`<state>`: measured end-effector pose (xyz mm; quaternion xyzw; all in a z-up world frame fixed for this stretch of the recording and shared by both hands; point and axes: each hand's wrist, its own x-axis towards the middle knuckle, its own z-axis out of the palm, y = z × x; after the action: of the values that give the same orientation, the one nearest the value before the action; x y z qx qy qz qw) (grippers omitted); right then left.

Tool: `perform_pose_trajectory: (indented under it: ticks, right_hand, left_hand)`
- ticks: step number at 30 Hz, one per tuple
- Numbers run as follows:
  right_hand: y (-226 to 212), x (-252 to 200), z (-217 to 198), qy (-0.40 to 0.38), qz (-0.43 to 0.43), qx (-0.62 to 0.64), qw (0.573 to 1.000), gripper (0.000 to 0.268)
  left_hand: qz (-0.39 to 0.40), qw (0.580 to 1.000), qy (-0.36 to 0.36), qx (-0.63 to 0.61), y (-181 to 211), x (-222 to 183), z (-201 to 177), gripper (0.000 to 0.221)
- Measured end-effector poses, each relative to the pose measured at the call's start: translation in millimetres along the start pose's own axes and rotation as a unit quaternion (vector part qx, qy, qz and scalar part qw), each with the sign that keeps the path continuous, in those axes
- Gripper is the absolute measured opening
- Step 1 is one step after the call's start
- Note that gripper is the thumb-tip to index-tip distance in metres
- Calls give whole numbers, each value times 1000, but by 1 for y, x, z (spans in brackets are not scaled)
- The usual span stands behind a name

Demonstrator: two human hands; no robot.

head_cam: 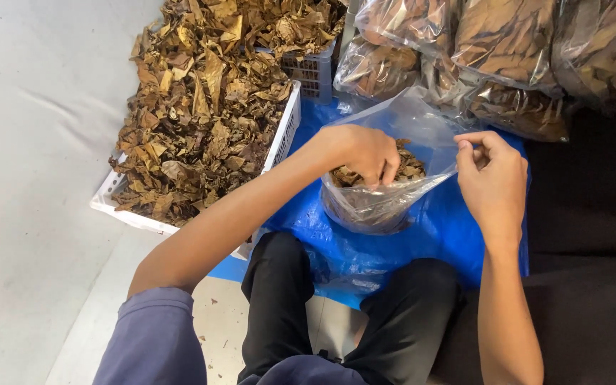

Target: Picking up handfuls of dried leaves from a white plastic crate and stuffing them into a clear plastic bag.

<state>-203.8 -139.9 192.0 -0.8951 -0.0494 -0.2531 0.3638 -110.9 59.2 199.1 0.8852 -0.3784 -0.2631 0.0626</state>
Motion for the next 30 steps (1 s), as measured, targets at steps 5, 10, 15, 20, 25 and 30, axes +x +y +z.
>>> perform_pose_trajectory:
  ticks: [5,10,15,20,25,30]
  right_hand:
    - [-2,2,1,0,-7,-3,1000,13]
    - [-5,1,3,2,-9,-6,1000,13]
    - [-4,1,4,-10,-1,12,1000,14]
    - [-4,-1,5,-13,-23,-9,1000,14]
    - [15,0,6,-8,-46,-31,998,14]
    - [48,4,10,-13,-74,-62,995,13]
  left_hand:
    - [-23,995,-96,13,0,-11,-6,22]
    - [-64,987,-140,34,6,8,14,25]
    - [12,961,-106,254,-26,95,66,46]
    - [58,975,0,215,-50,124,95,61]
    - [32,975,162,151,-31,67,72,28]
    - [197,842,457,-208,-20,-78,46,13]
